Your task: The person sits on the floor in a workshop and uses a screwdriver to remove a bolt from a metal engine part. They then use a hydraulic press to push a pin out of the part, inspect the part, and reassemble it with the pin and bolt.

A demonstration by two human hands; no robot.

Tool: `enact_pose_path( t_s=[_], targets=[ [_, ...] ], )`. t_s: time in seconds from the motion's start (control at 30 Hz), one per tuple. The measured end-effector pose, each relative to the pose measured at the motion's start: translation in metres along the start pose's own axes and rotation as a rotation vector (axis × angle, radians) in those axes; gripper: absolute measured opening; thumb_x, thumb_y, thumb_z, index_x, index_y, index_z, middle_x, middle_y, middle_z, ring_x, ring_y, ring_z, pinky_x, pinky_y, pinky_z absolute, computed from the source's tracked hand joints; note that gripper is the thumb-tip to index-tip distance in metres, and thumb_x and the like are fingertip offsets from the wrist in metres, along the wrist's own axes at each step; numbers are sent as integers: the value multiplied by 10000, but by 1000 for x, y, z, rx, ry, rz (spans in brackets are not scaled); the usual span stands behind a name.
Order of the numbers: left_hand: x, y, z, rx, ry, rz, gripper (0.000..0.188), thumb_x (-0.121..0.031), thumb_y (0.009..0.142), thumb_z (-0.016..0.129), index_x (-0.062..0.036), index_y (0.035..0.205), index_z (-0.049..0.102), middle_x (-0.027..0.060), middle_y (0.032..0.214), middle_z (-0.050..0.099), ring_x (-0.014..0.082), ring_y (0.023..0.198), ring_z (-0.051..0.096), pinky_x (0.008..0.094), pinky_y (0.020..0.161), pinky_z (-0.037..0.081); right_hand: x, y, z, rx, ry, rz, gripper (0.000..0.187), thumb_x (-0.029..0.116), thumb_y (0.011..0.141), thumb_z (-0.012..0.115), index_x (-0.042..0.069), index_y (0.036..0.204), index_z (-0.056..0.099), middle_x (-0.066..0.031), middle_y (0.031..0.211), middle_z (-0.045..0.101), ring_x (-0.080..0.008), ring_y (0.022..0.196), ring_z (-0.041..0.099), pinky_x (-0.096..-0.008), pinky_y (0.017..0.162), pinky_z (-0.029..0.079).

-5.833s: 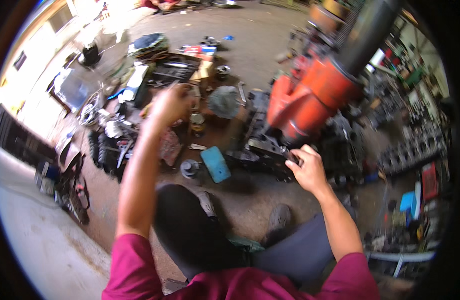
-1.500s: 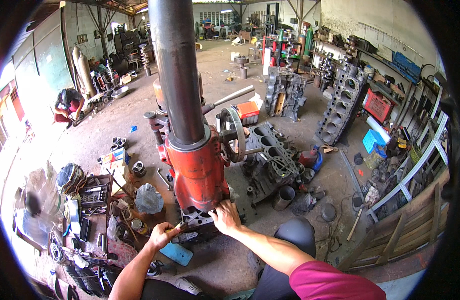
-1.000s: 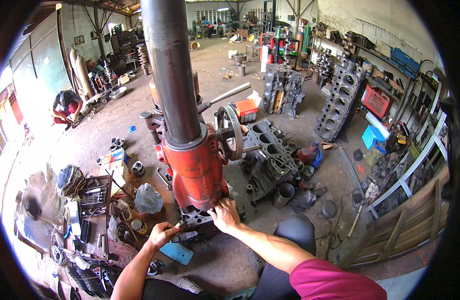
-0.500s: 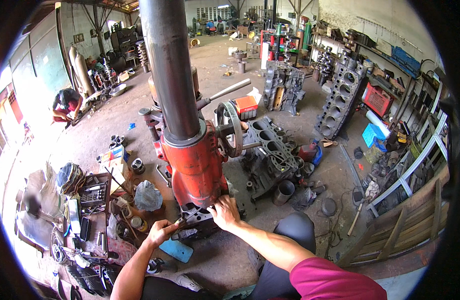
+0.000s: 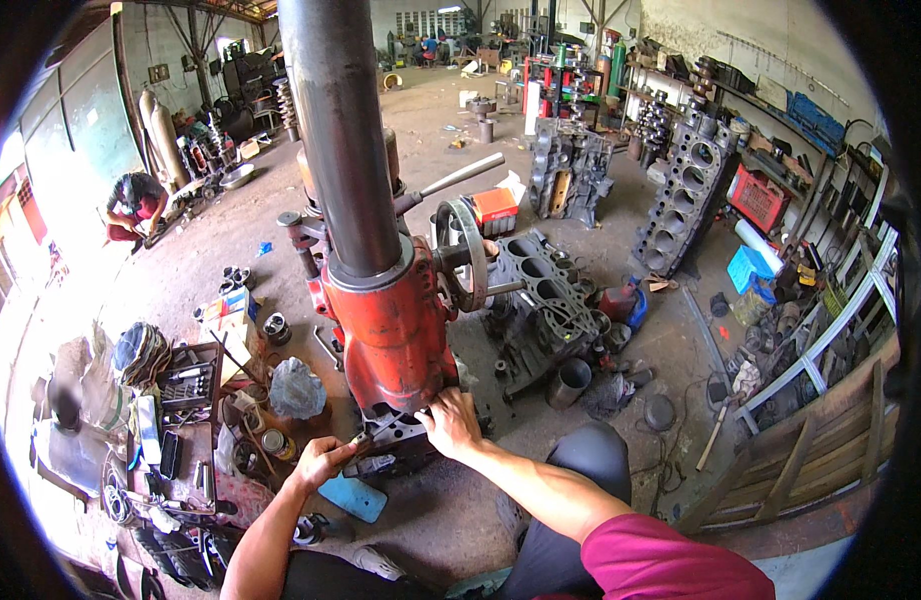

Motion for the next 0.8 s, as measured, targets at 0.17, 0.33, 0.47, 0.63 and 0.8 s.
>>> enact_pose_path(
  t_s=[0.17, 0.33, 0.47, 0.63, 0.8],
  targets=[
    [27, 11, 5, 134, -332, -115, 357, -389, 921, 636, -44, 830, 642, 20, 706, 567, 125, 579, 509, 294, 514, 403, -1, -1, 1, 7, 11, 14, 312, 310, 890, 633, 17, 996, 645, -155, 1052, 597, -326, 1070, 510, -472, 883, 376],
    [49, 16, 15, 311, -647, -259, 297, -345, 949, 558, -57, 941, 631, 33, 757, 602, 158, 586, 533, 305, 555, 444, 0, 0, 1, 4, 1, 3, 311, 308, 889, 636, 12, 985, 641, -151, 1048, 598, -328, 1061, 514, -472, 882, 379],
    [55, 19, 18, 339, -677, -291, 293, -337, 942, 567, -52, 975, 625, 40, 780, 611, 161, 585, 537, 308, 553, 456, 0, 0, 1, 4, 7, -3, 310, 305, 890, 638, 8, 978, 639, -152, 1036, 601, -330, 1048, 521, -472, 878, 382],
    [55, 19, 17, 356, -646, -292, 305, -331, 940, 567, -38, 1001, 623, 56, 825, 631, 166, 590, 549, 313, 548, 462, 0, -1, 0, -11, 16, -8, 307, 301, 887, 645, 9, 980, 637, -154, 1022, 604, -331, 1041, 524, -470, 873, 384],
    [55, 19, 17, 342, -649, -302, 323, -315, 939, 558, -14, 1038, 617, 80, 865, 652, 171, 592, 556, 313, 553, 466, 1, -1, -2, -54, -2, -34, 305, 295, 883, 651, 10, 989, 633, -151, 1015, 605, -330, 1032, 525, -468, 868, 384]
  ],
)
Point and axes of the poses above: each hand's wrist, its own y-axis towards the middle knuckle, its own z-axis out of the palm, x = y × z, the point moved 7 cm from there along y, towards the middle knuckle
